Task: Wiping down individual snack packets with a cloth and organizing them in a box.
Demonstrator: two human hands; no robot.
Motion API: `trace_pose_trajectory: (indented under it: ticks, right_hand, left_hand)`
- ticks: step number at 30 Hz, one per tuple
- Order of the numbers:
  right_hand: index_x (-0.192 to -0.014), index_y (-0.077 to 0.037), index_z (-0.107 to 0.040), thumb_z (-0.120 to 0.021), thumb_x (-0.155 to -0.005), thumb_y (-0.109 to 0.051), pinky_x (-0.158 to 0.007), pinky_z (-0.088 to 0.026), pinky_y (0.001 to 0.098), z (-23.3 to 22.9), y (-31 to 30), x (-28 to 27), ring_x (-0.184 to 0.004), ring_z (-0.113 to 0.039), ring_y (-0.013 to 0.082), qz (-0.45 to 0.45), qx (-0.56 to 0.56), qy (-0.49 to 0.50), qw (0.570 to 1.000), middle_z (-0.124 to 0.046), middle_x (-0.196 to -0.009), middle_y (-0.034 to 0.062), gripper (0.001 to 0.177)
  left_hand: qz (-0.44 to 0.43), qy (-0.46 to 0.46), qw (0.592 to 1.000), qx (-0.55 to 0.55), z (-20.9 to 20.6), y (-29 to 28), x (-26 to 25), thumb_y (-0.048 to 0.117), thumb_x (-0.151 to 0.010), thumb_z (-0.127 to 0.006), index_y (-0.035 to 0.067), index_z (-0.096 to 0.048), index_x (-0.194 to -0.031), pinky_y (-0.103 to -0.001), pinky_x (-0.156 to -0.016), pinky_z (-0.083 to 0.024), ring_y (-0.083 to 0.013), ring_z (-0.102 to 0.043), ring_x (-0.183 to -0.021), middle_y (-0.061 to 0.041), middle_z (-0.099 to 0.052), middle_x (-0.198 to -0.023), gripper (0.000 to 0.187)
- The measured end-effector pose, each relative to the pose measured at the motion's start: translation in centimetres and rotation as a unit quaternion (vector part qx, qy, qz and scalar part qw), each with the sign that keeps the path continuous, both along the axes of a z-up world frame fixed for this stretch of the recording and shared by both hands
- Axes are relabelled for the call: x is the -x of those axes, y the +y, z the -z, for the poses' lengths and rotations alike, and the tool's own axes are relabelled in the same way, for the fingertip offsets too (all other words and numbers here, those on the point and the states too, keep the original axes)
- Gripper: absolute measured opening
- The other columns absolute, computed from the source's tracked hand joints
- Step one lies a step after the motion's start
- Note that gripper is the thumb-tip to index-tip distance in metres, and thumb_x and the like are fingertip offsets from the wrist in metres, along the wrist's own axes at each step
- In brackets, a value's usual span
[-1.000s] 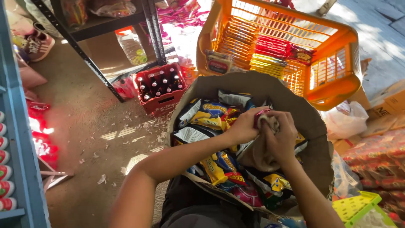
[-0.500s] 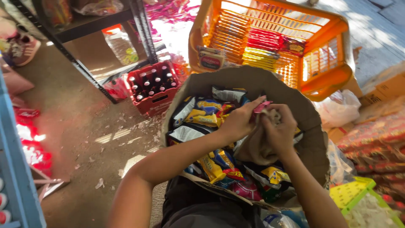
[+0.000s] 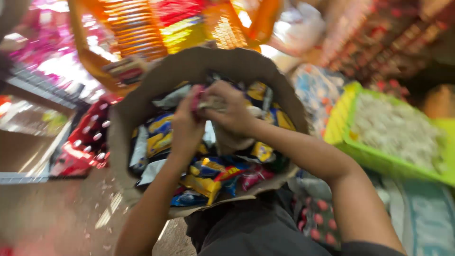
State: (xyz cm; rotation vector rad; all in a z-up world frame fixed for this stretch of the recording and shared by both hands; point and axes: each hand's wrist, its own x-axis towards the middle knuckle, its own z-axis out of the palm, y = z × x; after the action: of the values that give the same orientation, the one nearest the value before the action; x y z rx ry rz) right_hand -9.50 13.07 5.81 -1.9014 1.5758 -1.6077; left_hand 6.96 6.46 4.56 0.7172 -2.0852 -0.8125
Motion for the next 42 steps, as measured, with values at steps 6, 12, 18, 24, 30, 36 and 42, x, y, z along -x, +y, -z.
trace_pose_trajectory:
  ticks: [6, 12, 18, 24, 30, 36, 42]
  right_hand:
    - [-0.107, -0.01, -0.065, -0.08, -0.089, -0.02, -0.086, -0.055, 0.0371, -0.4, -0.5, 0.5, -0.099, -0.068, 0.0283, 0.006, 0.025, -0.022, 0.999, -0.063, -0.104, 0.0098, 0.025]
    - [-0.105, -0.011, -0.066, -0.082, -0.086, -0.023, -0.083, -0.055, 0.0371, -0.3, 0.0, 0.7, -0.093, -0.068, 0.0261, 0.03, 0.025, -0.065, 0.997, -0.062, -0.1, 0.0086, 0.027]
    - [-0.11, -0.01, -0.067, -0.077, -0.087, -0.02, -0.085, -0.055, 0.0365, -1.4, 1.5, -0.7, -0.095, -0.066, 0.0258, -0.054, 0.002, -0.04, 0.998, -0.06, -0.101, 0.0092, 0.027]
    - [-0.107, -0.01, -0.067, -0.078, -0.088, -0.019, -0.086, -0.055, 0.0369, -0.6, -0.8, 0.8, -0.095, -0.069, 0.0265, 0.07, 0.014, -0.07, 0.995, -0.063, -0.101, 0.0088, 0.024]
    - [-0.106, -0.009, -0.065, -0.079, -0.085, -0.016, -0.087, -0.053, 0.0383, -1.0, 1.0, -0.6, -0.099, -0.066, 0.0291, -0.018, 0.029, -0.015, 0.999, -0.062, -0.104, 0.0103, 0.026]
    - [-0.103, -0.008, -0.066, -0.078, -0.086, -0.017, -0.084, -0.055, 0.0371, -1.4, -0.9, 1.5, -0.093, -0.069, 0.026, 0.075, 0.016, -0.045, 0.996, -0.063, -0.1, 0.0098, 0.023]
    - [-0.104, -0.007, -0.065, -0.078, -0.085, -0.019, -0.081, -0.052, 0.0361, -0.9, 0.4, 0.2, -0.091, -0.067, 0.0261, 0.021, -0.001, -0.037, 0.999, -0.062, -0.098, 0.0101, 0.025]
  left_hand:
    - [-0.003, -0.044, 0.999, -0.017, -2.7, 2.1, 0.0, 0.007, -0.089, -0.077, 0.003, -0.055, -0.144, -0.042, -0.091, -0.056, -0.037, -0.071, -0.112, -0.024, -0.07, -0.123, 0.059]
    - [-0.005, -0.056, 0.998, 0.016, -2.2, 2.1, 0.3, 0.007, -0.09, -0.077, 0.002, -0.054, -0.145, -0.042, -0.088, -0.057, -0.0383, -0.072, -0.109, -0.026, -0.07, -0.121, 0.06]
    - [-0.006, -0.076, 0.997, -0.02, -2.3, 2.2, 0.3, 0.007, -0.091, -0.07, 0.003, -0.059, -0.142, -0.041, -0.082, -0.058, -0.0358, -0.074, -0.099, -0.024, -0.071, -0.116, 0.053]
    - [-0.029, -0.051, 0.998, 0.029, -2.5, 2.1, 0.1, 0.011, -0.088, -0.079, 0.003, -0.061, -0.137, -0.042, -0.087, -0.056, -0.0354, -0.071, -0.103, -0.021, -0.069, -0.115, 0.053]
    - [-0.032, -0.059, 0.995, 0.068, -1.9, 1.5, 0.0, 0.006, -0.079, -0.08, 0.004, -0.063, -0.138, -0.042, -0.091, -0.054, -0.035, -0.064, -0.105, -0.019, -0.056, -0.118, 0.062]
    - [-0.028, 0.014, 0.999, 0.02, -3.3, 2.4, 0.1, 0.008, -0.085, -0.08, 0.003, -0.058, -0.139, -0.038, -0.092, -0.054, -0.0287, -0.067, -0.105, -0.016, -0.062, -0.118, 0.058]
    - [0.001, 0.192, 0.967, -0.169, -1.2, -0.3, 0.1, 0.012, -0.1, -0.07, 0.001, -0.055, -0.132, -0.03, -0.094, -0.053, -0.0138, -0.066, -0.105, -0.008, -0.069, -0.117, 0.037]
